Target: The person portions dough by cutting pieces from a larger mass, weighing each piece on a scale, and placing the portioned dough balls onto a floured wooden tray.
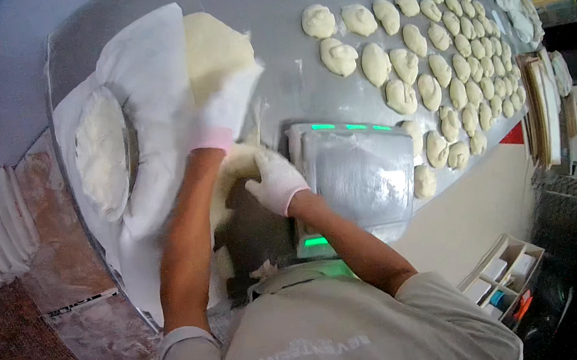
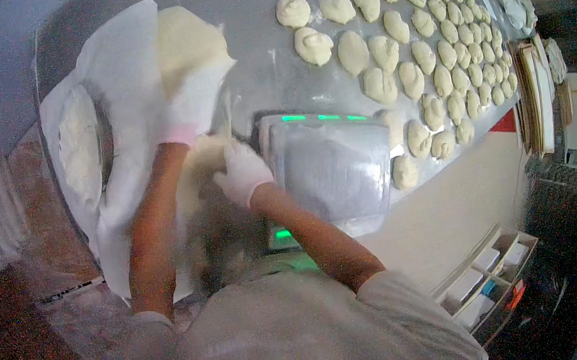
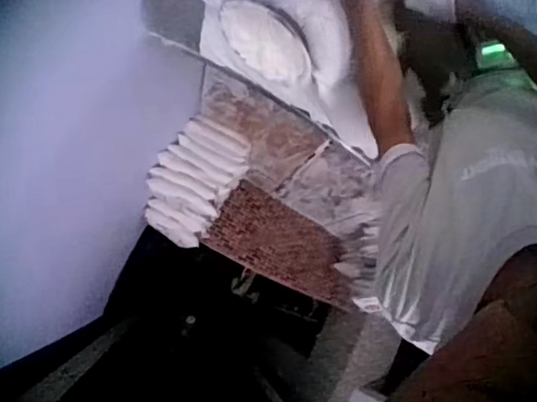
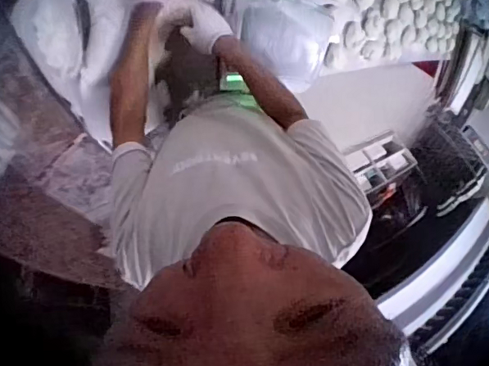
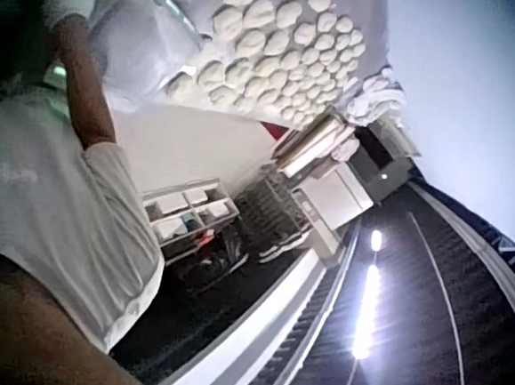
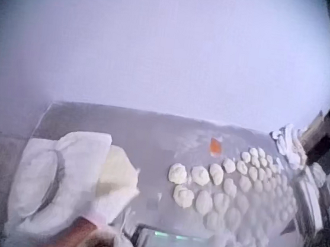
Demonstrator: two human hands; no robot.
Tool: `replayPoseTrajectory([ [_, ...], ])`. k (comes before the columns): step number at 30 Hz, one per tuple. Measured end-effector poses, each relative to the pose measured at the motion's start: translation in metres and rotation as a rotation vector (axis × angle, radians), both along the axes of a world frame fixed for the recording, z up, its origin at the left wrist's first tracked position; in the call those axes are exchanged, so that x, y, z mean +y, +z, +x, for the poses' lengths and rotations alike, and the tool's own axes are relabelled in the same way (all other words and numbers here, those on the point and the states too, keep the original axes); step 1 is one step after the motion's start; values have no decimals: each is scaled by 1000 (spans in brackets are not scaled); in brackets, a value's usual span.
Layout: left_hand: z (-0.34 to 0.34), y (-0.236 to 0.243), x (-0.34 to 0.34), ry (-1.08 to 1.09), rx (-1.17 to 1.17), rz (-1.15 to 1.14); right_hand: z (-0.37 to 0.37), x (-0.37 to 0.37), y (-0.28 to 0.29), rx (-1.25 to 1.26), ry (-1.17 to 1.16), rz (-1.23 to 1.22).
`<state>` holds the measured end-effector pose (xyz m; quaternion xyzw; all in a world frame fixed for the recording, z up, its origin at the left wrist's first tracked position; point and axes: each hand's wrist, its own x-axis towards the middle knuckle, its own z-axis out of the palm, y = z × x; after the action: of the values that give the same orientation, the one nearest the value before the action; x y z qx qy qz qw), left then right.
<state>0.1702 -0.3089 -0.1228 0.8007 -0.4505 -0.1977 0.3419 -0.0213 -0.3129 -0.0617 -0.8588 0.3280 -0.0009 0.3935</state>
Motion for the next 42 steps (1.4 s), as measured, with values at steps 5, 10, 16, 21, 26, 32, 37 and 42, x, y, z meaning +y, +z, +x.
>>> replayPoseTrajectory([
  [5,-26,104,57,375,27,128,3,-22,1,-132,-154,-236],
  [10,-39,26,82,380,99,267,18,-28,-33,-159,-207,-176],
  [16,-75,41,45,491,324,399,36,-35,-34,-28,-282,-57],
  [21,-84,59,62,548,674,-191,28,-64,-9,-289,-547,415],
  [26,-73,77,106,632,406,-462,-14,-79,60,-1039,-548,869],
  [32,-104,128,166,692,706,-502,-138,-69,112,-973,-460,449],
  [37,-162,167,191,903,957,-422,-198,-14,63,-190,-134,-377],
  [42,-184,161,207,803,911,-377,-222,-20,51,-295,-273,-482],
])
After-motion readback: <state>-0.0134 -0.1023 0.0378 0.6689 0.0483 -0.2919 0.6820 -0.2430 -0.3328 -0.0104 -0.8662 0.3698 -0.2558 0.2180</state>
